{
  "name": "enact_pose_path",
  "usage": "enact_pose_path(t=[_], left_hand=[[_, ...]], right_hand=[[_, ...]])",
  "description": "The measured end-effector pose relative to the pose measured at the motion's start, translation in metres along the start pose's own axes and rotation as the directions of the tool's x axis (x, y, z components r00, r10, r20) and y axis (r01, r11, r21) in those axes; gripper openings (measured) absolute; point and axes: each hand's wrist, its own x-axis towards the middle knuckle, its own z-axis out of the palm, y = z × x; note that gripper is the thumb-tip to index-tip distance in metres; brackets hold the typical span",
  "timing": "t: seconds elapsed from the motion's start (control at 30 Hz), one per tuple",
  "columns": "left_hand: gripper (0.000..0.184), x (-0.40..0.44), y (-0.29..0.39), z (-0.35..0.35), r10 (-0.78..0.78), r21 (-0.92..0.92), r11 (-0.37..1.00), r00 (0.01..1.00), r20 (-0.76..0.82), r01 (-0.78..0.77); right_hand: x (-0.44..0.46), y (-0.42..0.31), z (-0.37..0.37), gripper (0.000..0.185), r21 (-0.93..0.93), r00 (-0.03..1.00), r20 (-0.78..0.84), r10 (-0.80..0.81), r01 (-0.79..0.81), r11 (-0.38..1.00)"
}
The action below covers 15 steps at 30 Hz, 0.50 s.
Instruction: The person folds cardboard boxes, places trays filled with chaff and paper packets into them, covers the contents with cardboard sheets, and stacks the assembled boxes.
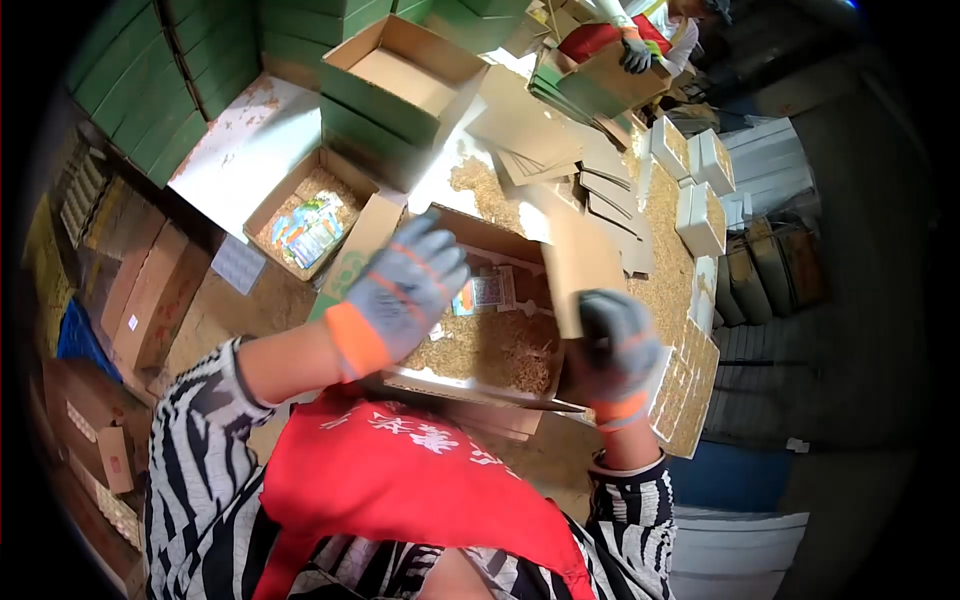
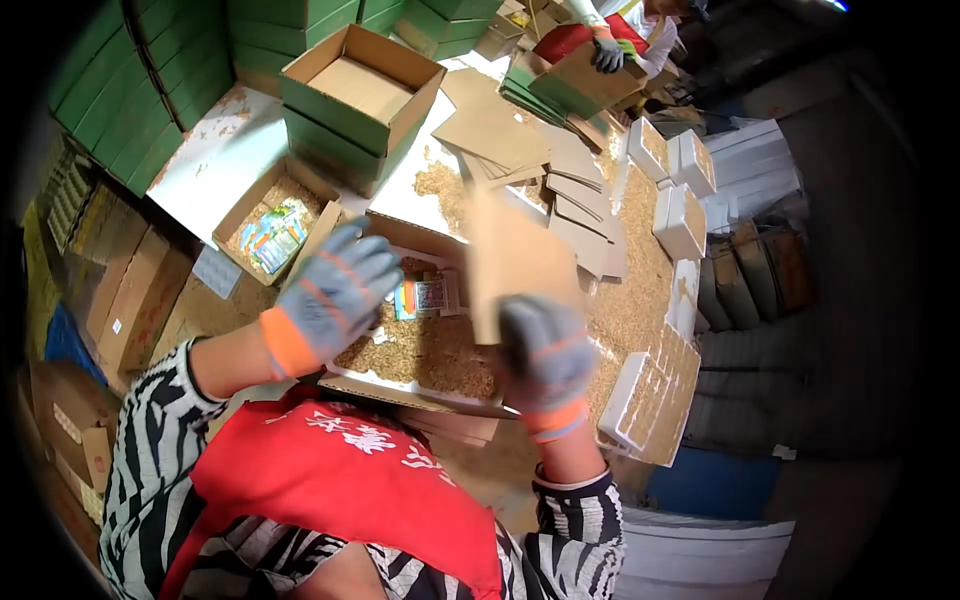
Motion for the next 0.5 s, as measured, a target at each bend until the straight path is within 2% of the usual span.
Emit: enact_pose_path(t=[0.03,0.07,0.1,0.13,0.17,0.2,0.23,0.27,0.3,0.33,0.37,0.4,0.43,0.47,0.5], left_hand=[[0.04,0.008,-0.001,-0.06,-0.078,-0.094,0.99,0.97,0.23,0.102],[0.043,0.002,-0.004,-0.054,-0.185,-0.285,0.941,0.983,0.013,0.181],[0.046,-0.009,-0.008,-0.04,-0.322,-0.481,0.852,0.931,-0.174,0.205],[0.049,-0.018,-0.01,-0.028,-0.481,-0.661,0.73,0.818,-0.316,0.175],[0.061,-0.019,-0.01,-0.019,-0.478,-0.627,0.75,0.828,-0.292,0.212],[0.065,-0.018,-0.005,-0.007,-0.511,-0.674,0.701,0.822,-0.251,0.23],[0.07,-0.015,0.004,0.007,-0.545,-0.719,0.648,0.812,-0.209,0.25],[0.074,-0.014,0.009,0.011,-0.579,-0.761,0.59,0.799,-0.164,0.271],[0.081,-0.015,0.008,0.01,-0.583,-0.83,0.48,0.81,-0.062,0.283],[0.081,-0.015,0.007,0.011,-0.588,-0.846,0.457,0.807,-0.055,0.275],[0.081,-0.016,0.007,0.012,-0.593,-0.861,0.432,0.804,-0.047,0.268],[0.081,-0.017,0.007,0.015,-0.599,-0.875,0.407,0.8,-0.038,0.263],[0.078,-0.019,0.005,0.018,-0.606,-0.861,0.411,0.795,-0.013,0.299],[0.076,-0.02,0.004,0.021,-0.62,-0.872,0.38,0.784,0.007,0.308],[0.074,-0.02,0.004,0.024,-0.628,-0.882,0.351,0.778,0.028,0.315]], right_hand=[[-0.001,-0.009,0.01,0.031,0.122,0.993,0.11,0.046,-0.06,0.991],[-0.004,-0.017,0.022,0.03,0.238,0.971,0.226,0.08,-0.134,0.962],[-0.004,-0.026,0.035,0.029,0.337,0.95,0.306,0.068,-0.174,0.925],[-0.003,-0.034,0.049,0.027,0.428,0.923,0.381,0.043,-0.217,0.877],[-0.005,-0.036,0.069,0.029,0.488,0.915,0.403,-0.017,-0.199,0.85],[-0.004,-0.038,0.083,0.03,0.545,0.905,0.417,-0.081,-0.178,0.819],[0.0,-0.041,0.083,0.024,0.57,0.837,0.541,-0.088,-0.287,0.769],[-0.005,-0.039,0.085,0.029,0.559,0.723,0.685,-0.086,-0.446,0.699],[-0.011,-0.041,0.08,0.034,0.616,0.725,0.677,-0.13,-0.46,0.64],[-0.014,-0.041,0.074,0.04,0.667,0.725,0.667,-0.174,-0.476,0.573],[0.002,-0.044,0.045,0.051,0.522,0.635,0.767,-0.098,-0.527,0.67],[-0.005,-0.033,0.038,0.055,0.574,0.75,0.659,-0.059,-0.451,0.684],[-0.006,-0.019,0.031,0.056,0.402,0.809,0.587,-0.021,-0.269,0.875],[-0.007,-0.01,0.029,0.058,0.174,0.867,0.497,-0.013,-0.085,0.981],[-0.011,-0.007,0.032,0.061,0.095,0.815,0.579,0.01,-0.079,0.992]])
